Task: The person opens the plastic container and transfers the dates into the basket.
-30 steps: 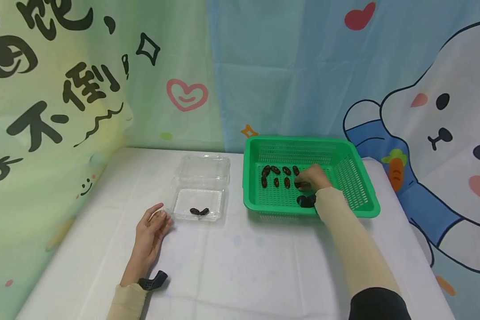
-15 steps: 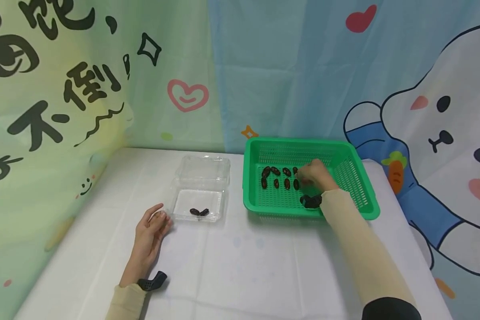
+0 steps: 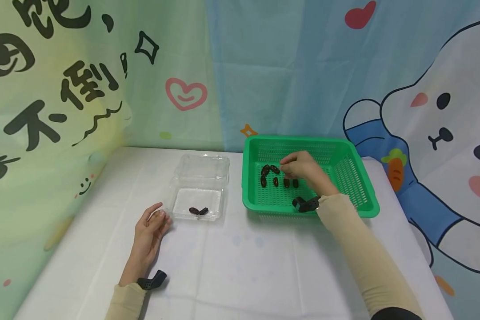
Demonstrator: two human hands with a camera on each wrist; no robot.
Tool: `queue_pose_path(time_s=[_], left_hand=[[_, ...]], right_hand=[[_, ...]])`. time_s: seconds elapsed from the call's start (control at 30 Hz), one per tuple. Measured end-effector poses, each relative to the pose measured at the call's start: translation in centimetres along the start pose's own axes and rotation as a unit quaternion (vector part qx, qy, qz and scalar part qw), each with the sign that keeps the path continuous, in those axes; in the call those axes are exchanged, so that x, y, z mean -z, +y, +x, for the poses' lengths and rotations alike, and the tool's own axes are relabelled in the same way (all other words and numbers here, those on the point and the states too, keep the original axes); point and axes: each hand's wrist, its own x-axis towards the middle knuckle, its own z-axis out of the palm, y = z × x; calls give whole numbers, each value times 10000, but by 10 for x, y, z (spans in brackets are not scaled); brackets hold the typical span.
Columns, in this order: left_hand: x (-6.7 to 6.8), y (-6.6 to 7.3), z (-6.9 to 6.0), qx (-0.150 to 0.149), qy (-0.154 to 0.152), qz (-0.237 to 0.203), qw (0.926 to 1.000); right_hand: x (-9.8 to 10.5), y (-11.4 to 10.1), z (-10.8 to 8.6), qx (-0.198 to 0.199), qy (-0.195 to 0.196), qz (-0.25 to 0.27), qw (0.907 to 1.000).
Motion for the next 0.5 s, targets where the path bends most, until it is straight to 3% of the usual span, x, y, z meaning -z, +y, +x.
queue_pose_path(time_s=[0.23, 0.5], left_hand=[[-1, 0, 0, 6, 27, -9, 10000], [-1, 0, -1, 5, 29, -111, 9999]], right_hand=[[-25, -28, -7, 402, -192, -139, 9989], [-54, -52, -9, 763, -514, 38, 9958]])
